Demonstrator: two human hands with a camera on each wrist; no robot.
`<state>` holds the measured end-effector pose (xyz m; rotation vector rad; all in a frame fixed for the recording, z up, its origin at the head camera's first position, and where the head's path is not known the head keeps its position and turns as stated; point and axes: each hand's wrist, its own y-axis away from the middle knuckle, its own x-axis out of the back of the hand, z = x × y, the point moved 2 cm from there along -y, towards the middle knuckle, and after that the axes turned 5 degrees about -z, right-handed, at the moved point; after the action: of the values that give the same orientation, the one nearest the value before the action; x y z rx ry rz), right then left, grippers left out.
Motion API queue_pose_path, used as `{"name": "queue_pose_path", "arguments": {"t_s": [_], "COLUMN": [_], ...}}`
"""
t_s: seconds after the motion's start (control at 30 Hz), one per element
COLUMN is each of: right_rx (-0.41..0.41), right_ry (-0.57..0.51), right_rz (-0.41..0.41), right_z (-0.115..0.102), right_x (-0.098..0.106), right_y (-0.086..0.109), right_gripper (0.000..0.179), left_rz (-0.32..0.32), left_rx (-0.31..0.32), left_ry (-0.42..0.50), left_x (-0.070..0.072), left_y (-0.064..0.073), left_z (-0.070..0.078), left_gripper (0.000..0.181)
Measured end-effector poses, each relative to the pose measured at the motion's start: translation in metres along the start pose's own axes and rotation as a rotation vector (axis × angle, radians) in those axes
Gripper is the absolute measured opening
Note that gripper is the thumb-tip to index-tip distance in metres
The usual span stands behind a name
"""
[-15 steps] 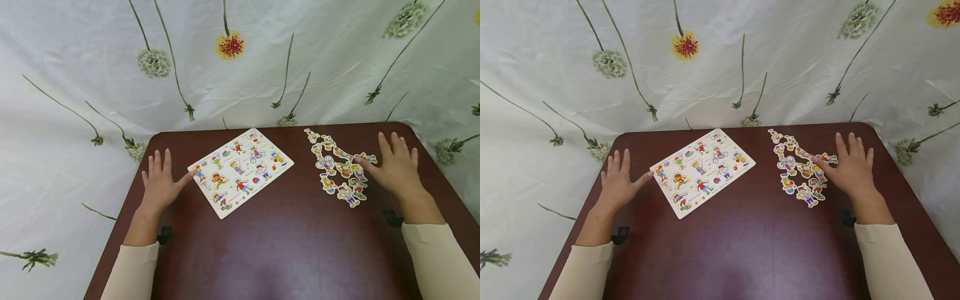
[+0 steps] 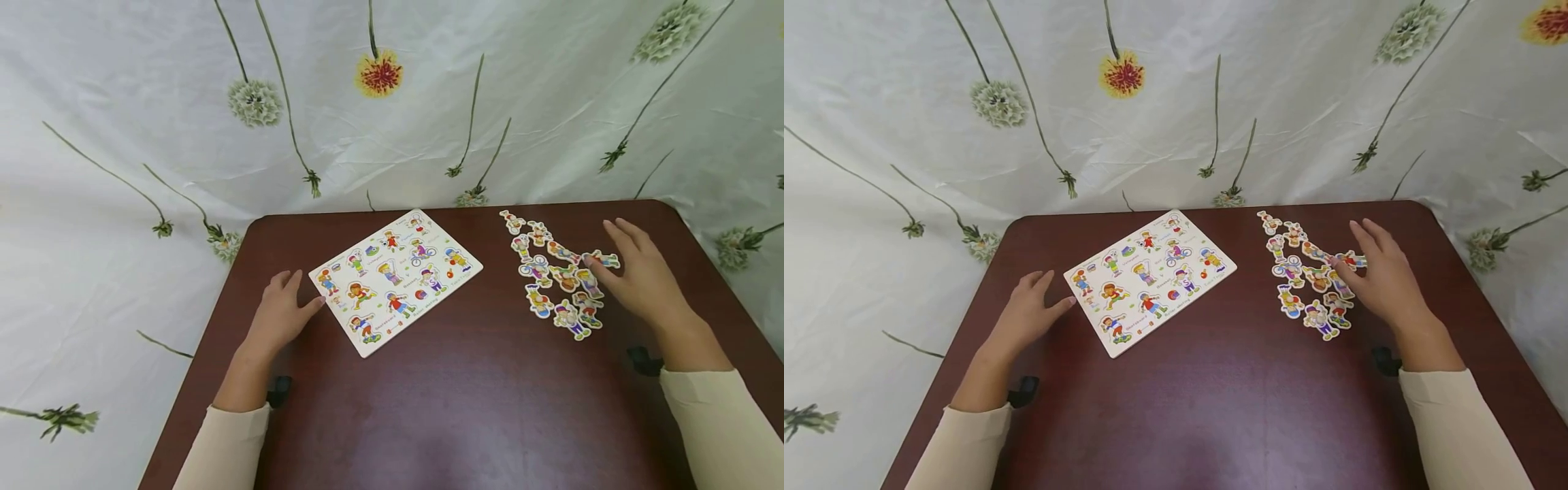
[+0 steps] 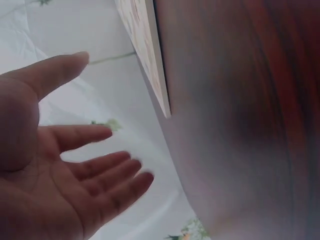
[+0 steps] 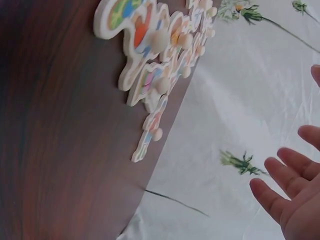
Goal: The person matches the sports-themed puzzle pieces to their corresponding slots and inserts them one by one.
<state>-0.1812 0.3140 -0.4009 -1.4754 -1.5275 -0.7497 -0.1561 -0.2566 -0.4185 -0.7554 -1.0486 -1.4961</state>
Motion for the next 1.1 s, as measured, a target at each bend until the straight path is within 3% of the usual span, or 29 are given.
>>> {"name": "queue_pose_path", "arguments": {"t_s": [0.13, 0.27, 0.43, 0.57, 0.73, 0.93, 1.1], "right_rx": [0.03, 0.053, 0.093, 0.139, 0.27, 0.375, 0.489], "right_ry": [0.011, 0.013, 0.041, 0.065, 0.106, 0.148, 0.147], "right_rz": [-0.033, -0.09, -0.13, -0.159, -0.167, -0.211, -0.201], "right_z": [-0.005, -0.009, -0.015, -0.02, -0.03, -0.041, -0.046], "right_x": [-0.003, -0.01, -0.017, -0.021, -0.03, -0.041, -0.05], "right_y": [0.001, 0.004, 0.008, 0.01, 0.01, 0.011, 0.009], "right_gripper": [0.074, 0.072, 0.07, 0.066, 0.054, 0.036, 0.029], "left_rz": [-0.093, -0.136, -0.152, -0.129, -0.111, -0.139, -0.165], "left_rx": [-0.038, -0.067, -0.089, -0.082, -0.057, -0.036, -0.031], "left_ry": [-0.025, -0.059, -0.09, -0.125, -0.169, -0.189, -0.162], "left_x": [-0.013, -0.026, -0.039, -0.045, -0.048, -0.049, -0.047], "left_y": [0.004, 0.009, 0.015, 0.017, 0.02, 0.022, 0.019], "left_z": [0.009, 0.017, 0.029, 0.036, 0.038, 0.039, 0.037], "left_gripper": [0.079, 0.076, 0.076, 0.074, 0.076, 0.084, 0.085]}}
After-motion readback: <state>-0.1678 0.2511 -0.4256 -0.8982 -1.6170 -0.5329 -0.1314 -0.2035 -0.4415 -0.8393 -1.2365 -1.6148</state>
